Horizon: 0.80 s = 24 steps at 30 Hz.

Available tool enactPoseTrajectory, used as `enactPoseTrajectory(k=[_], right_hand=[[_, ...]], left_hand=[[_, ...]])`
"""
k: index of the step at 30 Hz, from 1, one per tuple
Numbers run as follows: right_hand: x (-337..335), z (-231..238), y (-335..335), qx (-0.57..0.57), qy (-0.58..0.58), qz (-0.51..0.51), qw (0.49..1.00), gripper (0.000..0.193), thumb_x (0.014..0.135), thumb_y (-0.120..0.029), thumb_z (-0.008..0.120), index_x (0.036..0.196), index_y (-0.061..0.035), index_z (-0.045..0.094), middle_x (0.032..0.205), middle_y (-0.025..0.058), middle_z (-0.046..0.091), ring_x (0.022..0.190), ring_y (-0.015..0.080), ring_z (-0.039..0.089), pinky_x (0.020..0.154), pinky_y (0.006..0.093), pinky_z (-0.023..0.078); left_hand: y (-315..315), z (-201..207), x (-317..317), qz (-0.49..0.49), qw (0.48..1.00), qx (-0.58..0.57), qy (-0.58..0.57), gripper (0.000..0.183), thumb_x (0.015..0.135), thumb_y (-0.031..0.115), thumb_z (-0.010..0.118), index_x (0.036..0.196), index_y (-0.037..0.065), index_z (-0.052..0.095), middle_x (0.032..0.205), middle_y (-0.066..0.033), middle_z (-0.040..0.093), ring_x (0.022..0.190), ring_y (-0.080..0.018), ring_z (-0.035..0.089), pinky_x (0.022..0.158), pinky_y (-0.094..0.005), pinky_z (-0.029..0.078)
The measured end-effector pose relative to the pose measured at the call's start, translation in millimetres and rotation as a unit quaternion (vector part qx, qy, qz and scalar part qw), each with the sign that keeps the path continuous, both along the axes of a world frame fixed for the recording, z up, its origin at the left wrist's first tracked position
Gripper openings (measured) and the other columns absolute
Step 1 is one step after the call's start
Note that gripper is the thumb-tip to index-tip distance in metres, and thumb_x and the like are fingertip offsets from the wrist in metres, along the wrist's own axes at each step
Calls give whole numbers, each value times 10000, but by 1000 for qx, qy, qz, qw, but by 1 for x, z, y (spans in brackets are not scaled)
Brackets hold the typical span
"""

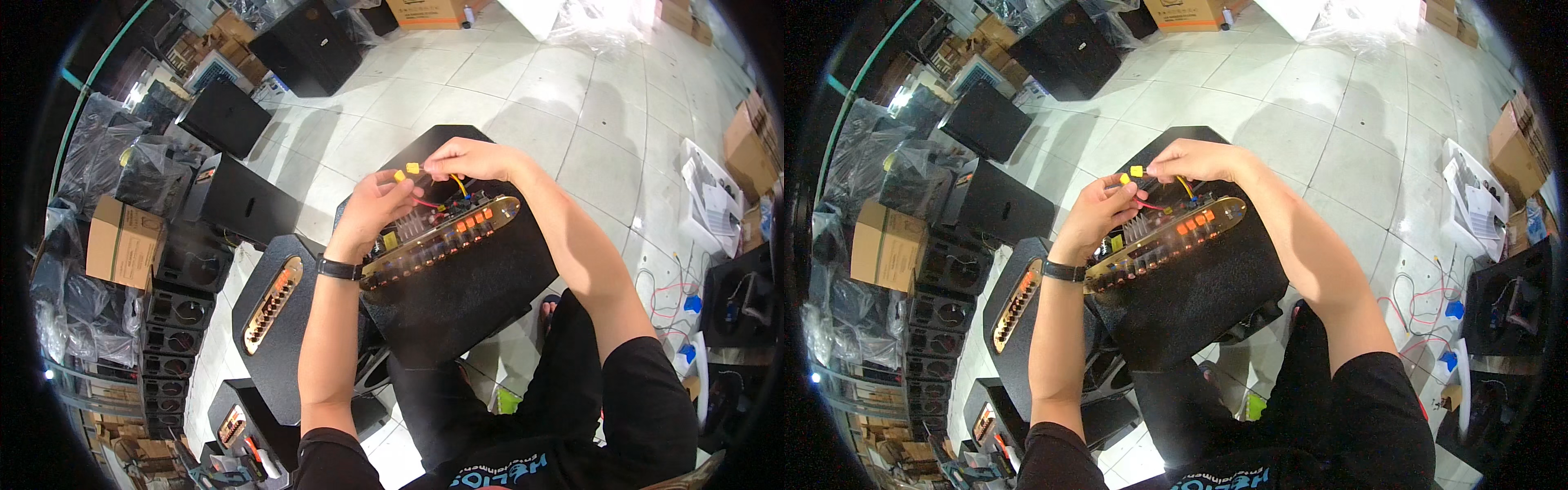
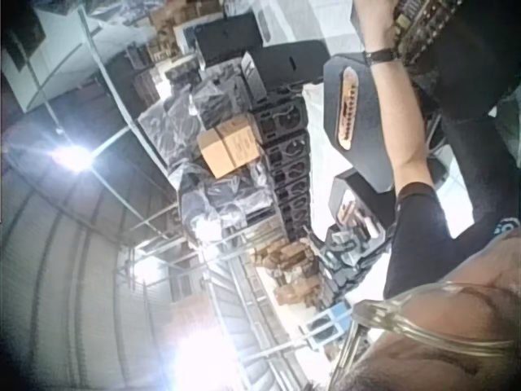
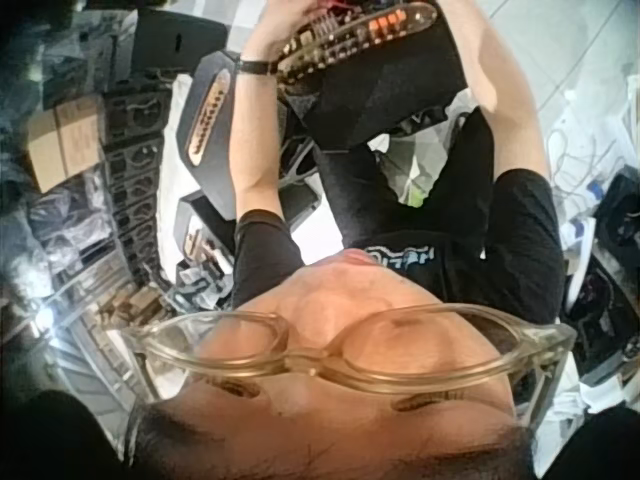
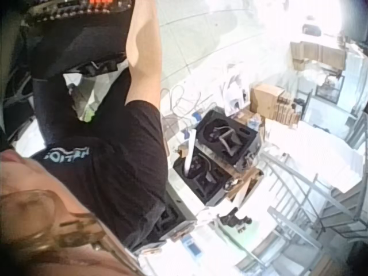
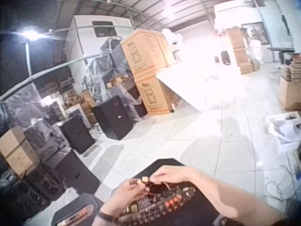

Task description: The person assembles a speaker by connecting internal wires, inserting a circuit board into the enclosure, and securing the front panel with a cordless drill. The person handles wires, a circuit board, and a drill to complete the assembly.

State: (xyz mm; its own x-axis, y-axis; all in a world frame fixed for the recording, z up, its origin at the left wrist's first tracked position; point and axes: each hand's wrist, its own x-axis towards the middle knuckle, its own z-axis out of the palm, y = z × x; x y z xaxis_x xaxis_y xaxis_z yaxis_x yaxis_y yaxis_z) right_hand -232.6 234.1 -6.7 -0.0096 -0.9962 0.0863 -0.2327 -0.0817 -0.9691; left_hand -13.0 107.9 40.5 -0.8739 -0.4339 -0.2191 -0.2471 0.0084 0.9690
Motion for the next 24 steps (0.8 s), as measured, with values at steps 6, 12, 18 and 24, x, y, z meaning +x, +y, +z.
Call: enactPoseTrajectory(k=[6, 12, 18, 24], right_hand=[[18, -2, 2, -44, -19, -69, 996, 276, 1014, -283, 703, 979, -11, 739, 755, -23, 615, 724, 86, 518, 676, 272, 423], [17, -2, 6, -42, -81, -97, 991, 208, 1002, -227, 732, 1023, -22, 758, 745, -42, 592, 705, 64, 503, 652, 249, 405], [18, 4, 14, -39, -81, -78, 993, 175, 971, -196, 766, 945, -23, 780, 750, -45, 639, 719, 46, 528, 665, 228, 413], [12, -2, 12, -47, -57, -62, 995, 155, 942, -144, 782, 886, 0, 767, 796, -13, 716, 732, 42, 601, 670, 211, 460]], left_hand=[[-11, 3, 9, -33, 999, -2, 18, 357, 980, 166, 767, 1247, -54, 684, 1065, -113, 766, 914, -126, 711, 836, -242, 585], [-3, 5, 6, -29, 997, -69, 22, 316, 960, 120, 770, 1218, -59, 735, 991, -92, 778, 857, -115, 707, 796, -242, 569], [10, 4, 4, -47, 956, -287, 27, 348, 892, 76, 753, 1221, -37, 731, 902, -143, 787, 813, -162, 723, 769, -302, 552], [11, 9, 3, -91, 918, -386, -5, 347, 893, 88, 739, 1229, -2, 733, 934, -178, 762, 802, -256, 710, 762, -360, 535]])
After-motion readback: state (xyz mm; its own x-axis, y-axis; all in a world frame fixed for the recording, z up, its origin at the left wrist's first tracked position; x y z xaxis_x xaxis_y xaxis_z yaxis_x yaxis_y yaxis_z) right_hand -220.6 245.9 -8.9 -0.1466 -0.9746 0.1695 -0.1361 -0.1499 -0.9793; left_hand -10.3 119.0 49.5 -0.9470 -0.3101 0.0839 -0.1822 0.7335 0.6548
